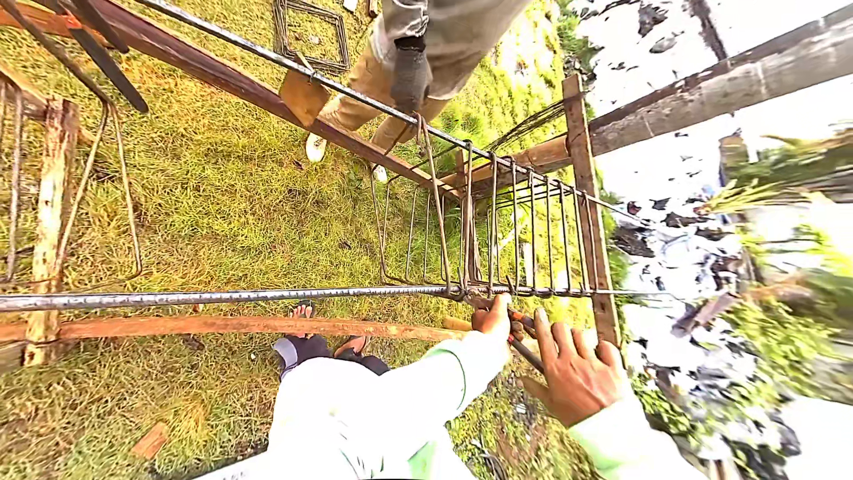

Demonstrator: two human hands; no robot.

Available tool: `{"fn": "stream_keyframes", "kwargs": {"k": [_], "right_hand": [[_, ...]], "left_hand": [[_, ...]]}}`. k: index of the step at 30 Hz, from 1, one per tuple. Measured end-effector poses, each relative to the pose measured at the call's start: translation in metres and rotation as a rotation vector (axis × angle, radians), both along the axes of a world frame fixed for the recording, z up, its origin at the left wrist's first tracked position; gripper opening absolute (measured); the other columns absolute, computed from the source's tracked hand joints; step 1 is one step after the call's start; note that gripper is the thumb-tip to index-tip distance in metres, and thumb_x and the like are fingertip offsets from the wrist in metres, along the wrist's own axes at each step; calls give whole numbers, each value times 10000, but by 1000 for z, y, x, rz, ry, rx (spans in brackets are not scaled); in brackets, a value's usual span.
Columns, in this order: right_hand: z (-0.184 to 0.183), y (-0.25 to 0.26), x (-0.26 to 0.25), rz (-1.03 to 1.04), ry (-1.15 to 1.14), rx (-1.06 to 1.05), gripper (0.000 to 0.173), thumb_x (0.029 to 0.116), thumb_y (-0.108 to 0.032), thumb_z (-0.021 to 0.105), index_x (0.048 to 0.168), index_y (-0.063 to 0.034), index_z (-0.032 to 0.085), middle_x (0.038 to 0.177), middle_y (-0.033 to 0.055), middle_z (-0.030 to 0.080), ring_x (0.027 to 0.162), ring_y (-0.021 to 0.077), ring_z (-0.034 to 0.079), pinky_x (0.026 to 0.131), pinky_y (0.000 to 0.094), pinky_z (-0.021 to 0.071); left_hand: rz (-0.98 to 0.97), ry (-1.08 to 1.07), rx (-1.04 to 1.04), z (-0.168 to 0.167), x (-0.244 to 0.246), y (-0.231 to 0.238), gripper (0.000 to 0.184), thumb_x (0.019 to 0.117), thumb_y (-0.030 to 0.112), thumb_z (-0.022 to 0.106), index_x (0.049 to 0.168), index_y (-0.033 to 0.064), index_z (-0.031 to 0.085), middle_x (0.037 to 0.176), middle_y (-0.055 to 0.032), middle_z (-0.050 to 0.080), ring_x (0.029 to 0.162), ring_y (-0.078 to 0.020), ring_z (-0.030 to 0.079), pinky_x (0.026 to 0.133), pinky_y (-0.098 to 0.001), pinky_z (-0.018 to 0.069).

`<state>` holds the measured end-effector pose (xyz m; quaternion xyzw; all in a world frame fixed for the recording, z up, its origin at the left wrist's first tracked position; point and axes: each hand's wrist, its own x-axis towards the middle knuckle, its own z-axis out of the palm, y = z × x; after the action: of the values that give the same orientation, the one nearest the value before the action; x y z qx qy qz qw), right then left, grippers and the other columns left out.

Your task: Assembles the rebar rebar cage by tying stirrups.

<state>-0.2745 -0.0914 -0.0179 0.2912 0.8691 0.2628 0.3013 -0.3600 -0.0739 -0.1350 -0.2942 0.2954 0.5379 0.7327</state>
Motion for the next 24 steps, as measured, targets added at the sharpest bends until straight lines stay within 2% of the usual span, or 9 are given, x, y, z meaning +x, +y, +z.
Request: {"fn": "stream_keyframes", "kwargs": {"k": [1, 2, 5, 8, 12, 14, 18, 22, 24], "right_hand": [[-4, -3, 9, 42, 40, 48, 1272, 501, -507, 980, 1545, -26, 435, 1388, 271, 594, 1266, 426, 608, 1027, 675, 442], [-7, -5, 15, 57, 65, 82, 1222, 519, -350, 1001, 1555, -42, 432, 1472, 272, 535, 1355, 422, 546, 1100, 692, 374], [-18, 3, 23, 188, 96, 252, 802, 748, 47, 798, 1497, -59, 531, 1406, 251, 602, 1305, 421, 593, 1094, 641, 411], [-23, 22, 22, 327, 131, 300, 720, 736, 22, 790, 1425, -77, 610, 1220, 207, 699, 1116, 394, 690, 986, 568, 506], [-19, 31, 12, 302, 107, 171, 746, 606, -24, 866, 1322, -1, 657, 978, 215, 701, 825, 391, 694, 691, 514, 542], [-11, 27, 2, 110, 43, 43, 771, 619, -81, 889, 1342, 1, 637, 991, 225, 699, 844, 414, 692, 717, 540, 553], [17, 23, -40, -541, -150, -265, 739, 823, -204, 761, 1501, -79, 494, 1295, 239, 622, 1151, 453, 627, 919, 597, 514], [13, 31, -22, -867, 31, -483, 578, 782, -229, 763, 1336, -116, 643, 1133, 219, 698, 1049, 424, 673, 878, 658, 513], [5, 38, -8, -923, 68, -545, 634, 770, -196, 754, 1386, -124, 621, 1151, 225, 696, 1064, 421, 669, 902, 656, 509]], "left_hand": [[5, -13, -5, 1, -2, 1, 309, 1065, 341, 559, 1074, 34, 528, 674, -61, 539, 482, -131, 532, 460, -265, 495], [14, -30, -14, 2, -4, 1, 299, 1062, 336, 561, 1051, 40, 528, 669, -59, 531, 479, -133, 526, 458, -267, 489], [38, -68, -34, 8, -3, 3, 273, 1057, 321, 564, 1046, 51, 525, 661, -63, 542, 471, -139, 538, 438, -268, 487], [37, -104, -53, 10, -5, 7, 274, 1050, 337, 561, 1065, 65, 531, 680, -66, 553, 490, -142, 549, 448, -274, 492], [12, -89, -59, 9, -8, 5, 332, 1054, 376, 549, 993, 50, 563, 689, -69, 576, 510, -134, 563, 472, -264, 498], [14, -85, -40, 5, -9, 1, 358, 1056, 382, 545, 956, 40, 576, 693, -75, 586, 530, -144, 577, 506, -275, 520], [63, -156, 6, 5, -12, -7, 356, 1064, 374, 519, 959, 38, 569, 768, -112, 640, 628, -193, 631, 598, -332, 554], [120, -191, 22, 0, -2, -7, 215, 1055, 252, 542, 968, 60, 502, 709, -78, 576, 587, -174, 608, 590, -310, 564], [110, -131, -5, -10, 8, 4, 211, 1046, 223, 570, 1057, 34, 477, 666, -65, 521, 521, -157, 571, 522, -291, 551]]}}
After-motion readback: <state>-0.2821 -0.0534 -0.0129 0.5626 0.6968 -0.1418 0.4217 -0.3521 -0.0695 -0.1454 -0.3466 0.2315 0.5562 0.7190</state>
